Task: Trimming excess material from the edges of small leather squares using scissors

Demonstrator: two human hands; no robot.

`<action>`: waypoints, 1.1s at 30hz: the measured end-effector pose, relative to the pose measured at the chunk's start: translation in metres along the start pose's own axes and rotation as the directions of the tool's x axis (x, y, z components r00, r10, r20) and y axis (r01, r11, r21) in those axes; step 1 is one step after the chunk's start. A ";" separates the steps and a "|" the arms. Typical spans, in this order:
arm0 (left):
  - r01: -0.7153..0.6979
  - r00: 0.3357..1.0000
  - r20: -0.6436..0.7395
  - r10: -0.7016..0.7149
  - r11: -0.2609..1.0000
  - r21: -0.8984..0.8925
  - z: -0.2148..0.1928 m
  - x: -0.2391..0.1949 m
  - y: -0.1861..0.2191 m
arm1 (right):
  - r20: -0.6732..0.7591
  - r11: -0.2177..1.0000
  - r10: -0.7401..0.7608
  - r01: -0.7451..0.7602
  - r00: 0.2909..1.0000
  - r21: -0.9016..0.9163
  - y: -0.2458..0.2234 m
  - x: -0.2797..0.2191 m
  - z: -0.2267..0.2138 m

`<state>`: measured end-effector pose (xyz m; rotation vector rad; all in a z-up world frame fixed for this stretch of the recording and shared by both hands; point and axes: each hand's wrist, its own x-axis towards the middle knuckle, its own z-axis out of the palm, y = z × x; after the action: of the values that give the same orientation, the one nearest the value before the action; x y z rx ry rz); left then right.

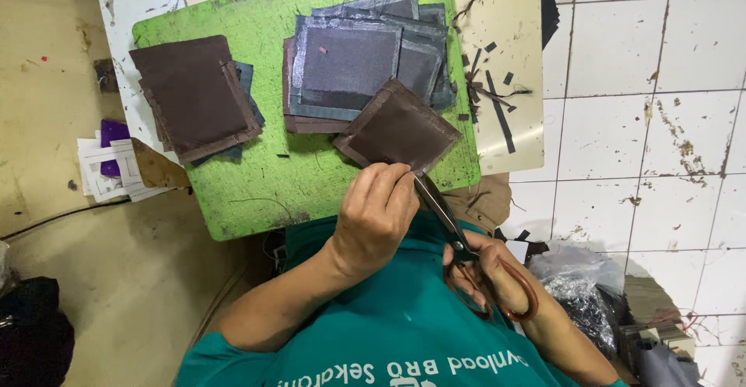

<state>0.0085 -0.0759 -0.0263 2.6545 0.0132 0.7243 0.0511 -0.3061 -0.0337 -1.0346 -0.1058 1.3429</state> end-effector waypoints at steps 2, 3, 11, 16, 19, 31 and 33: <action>0.002 1.000 -0.003 -0.002 1.000 -0.009 0.002 -0.001 0.000 | -0.015 1.000 0.024 -0.024 1.000 0.009 0.000 -0.001 0.001; 0.005 1.000 -0.007 -0.005 1.000 -0.016 0.003 -0.001 0.000 | -0.028 0.999 0.048 -0.047 0.998 0.016 -0.001 -0.001 0.002; -0.040 0.999 0.033 0.039 0.999 0.031 -0.006 0.005 0.002 | 0.019 1.000 0.016 -0.016 1.000 0.000 -0.003 -0.003 -0.001; -0.033 0.998 0.055 0.031 0.999 0.028 -0.003 0.006 0.003 | 0.049 0.999 0.029 -0.030 0.998 0.019 -0.003 -0.002 -0.001; 0.024 1.000 -0.002 -0.024 0.999 0.047 0.000 0.010 0.004 | 0.024 0.978 0.083 -0.086 0.996 0.189 0.009 -0.003 -0.005; -0.068 0.992 0.117 0.056 0.993 0.100 -0.011 0.010 0.007 | 0.080 0.992 0.022 -0.032 0.997 0.123 0.009 -0.002 -0.007; -0.109 0.990 0.115 0.083 0.965 0.238 -0.014 0.018 0.012 | 0.033 0.995 0.016 -0.019 0.999 0.095 0.007 -0.003 -0.005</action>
<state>0.0161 -0.0799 -0.0024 2.9438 -0.0593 0.6500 0.0482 -0.3126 -0.0397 -0.9352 -0.0564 1.3679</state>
